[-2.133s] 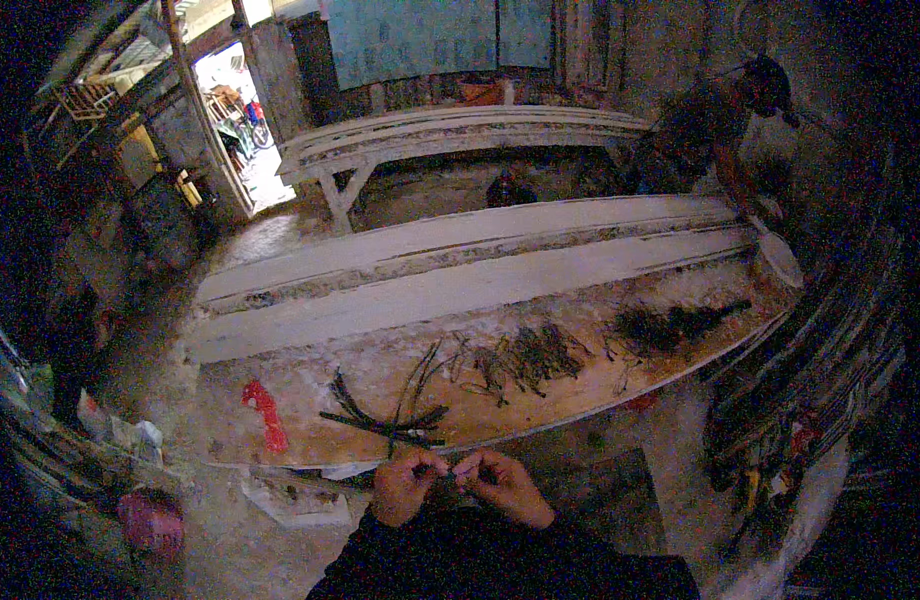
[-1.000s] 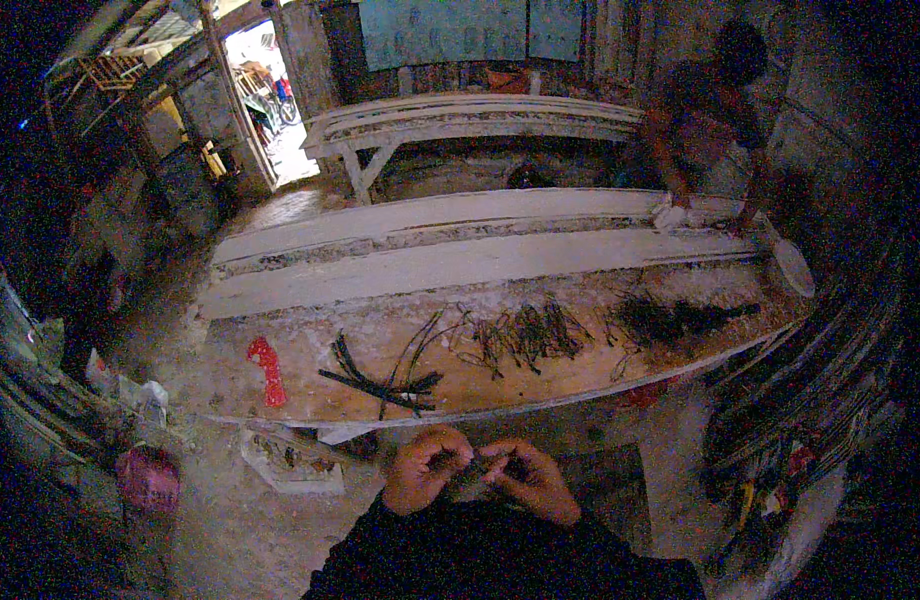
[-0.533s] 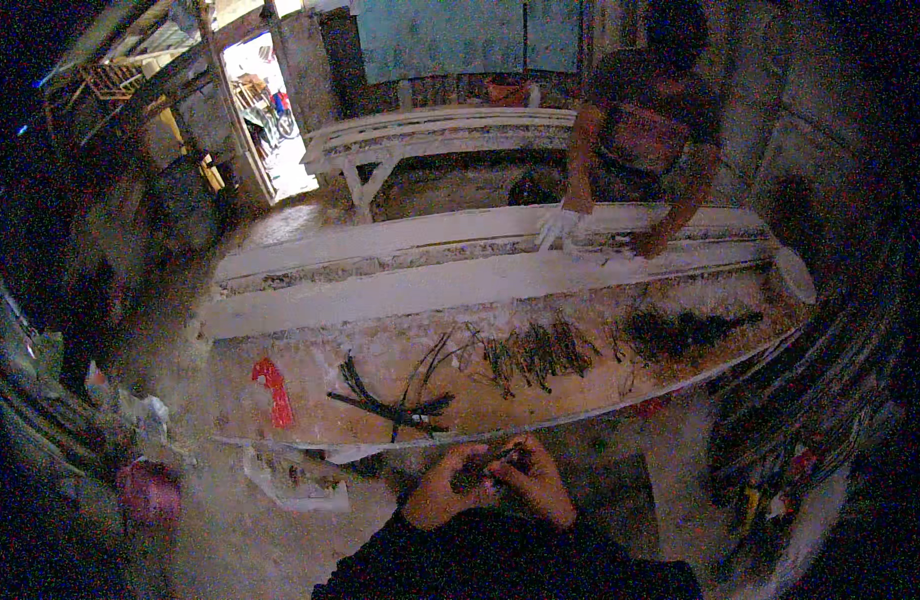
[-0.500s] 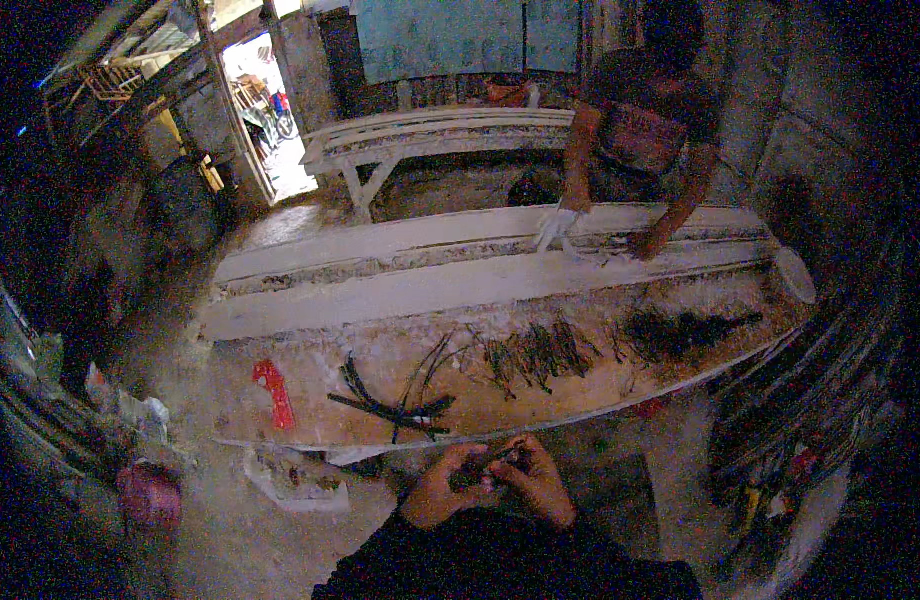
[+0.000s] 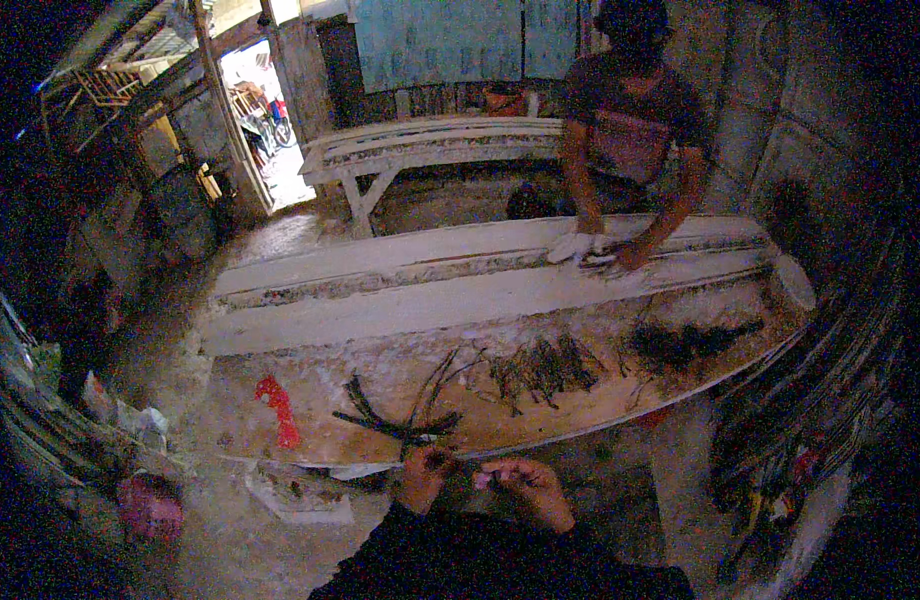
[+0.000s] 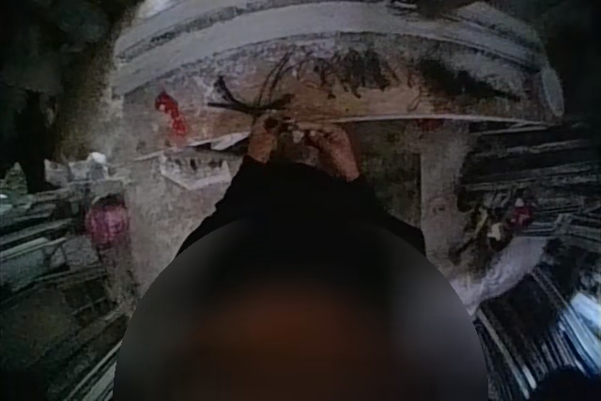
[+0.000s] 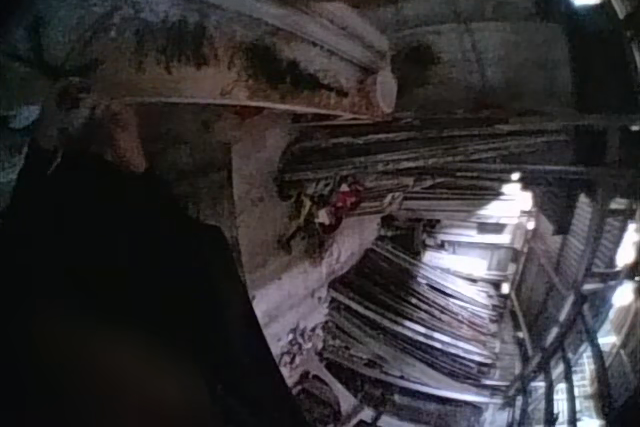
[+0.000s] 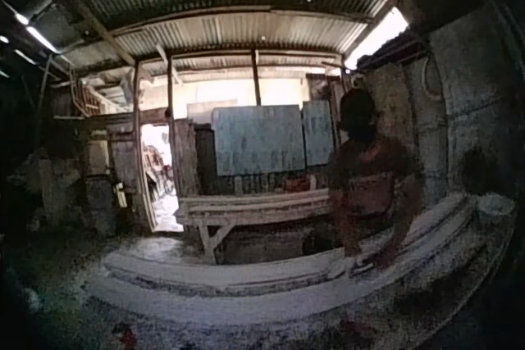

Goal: The person repeatedly handles dark rope-like strands on a wooden workbench, separating and arranging them by hand. A coworker in the background smooths a white surface on a nearby bench. The person continues to manipulate the strands throughout the clip.

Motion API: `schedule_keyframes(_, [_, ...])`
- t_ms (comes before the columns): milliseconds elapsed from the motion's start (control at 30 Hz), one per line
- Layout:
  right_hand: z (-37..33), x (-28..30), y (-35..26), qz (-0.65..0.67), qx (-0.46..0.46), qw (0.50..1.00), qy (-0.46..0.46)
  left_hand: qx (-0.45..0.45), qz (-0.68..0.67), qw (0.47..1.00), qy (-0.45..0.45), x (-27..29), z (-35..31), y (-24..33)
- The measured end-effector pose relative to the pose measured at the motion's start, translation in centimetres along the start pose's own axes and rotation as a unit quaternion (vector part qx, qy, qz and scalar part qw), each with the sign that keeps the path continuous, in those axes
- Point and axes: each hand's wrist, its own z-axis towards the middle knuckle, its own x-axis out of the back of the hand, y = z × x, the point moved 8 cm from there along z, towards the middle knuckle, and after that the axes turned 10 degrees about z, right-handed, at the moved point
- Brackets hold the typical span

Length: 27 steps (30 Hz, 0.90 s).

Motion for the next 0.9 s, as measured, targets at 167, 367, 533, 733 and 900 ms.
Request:
schedule_keyframes(167, [-0.4,1.0,-0.5,-0.141,-0.022,0.988,-0.066,-0.091,-0.008,0.993,-0.077,0.0,-0.8,3.7])
schedule_keyframes(367, [-0.6,3.8,-1.4,-0.326,0.074,0.942,-0.016,0.018,0.069,0.966,-0.249,-3.0,-3.9,6.0])
schedule_keyframes(533, [-0.2,6.4,-1.2,-0.391,0.144,0.905,0.083,-0.188,-0.024,0.889,-0.417,-7.8,-7.7,10.3])
schedule_keyframes(733, [-0.4,7.0,-2.0,-0.328,0.171,0.929,-0.035,-0.102,0.048,0.963,-0.245,-4.8,-3.8,6.3])
schedule_keyframes(900, [-1.2,5.0,-1.0,-0.239,-0.013,0.954,-0.183,-0.029,-0.118,0.992,-0.043,-2.0,-1.0,2.9])
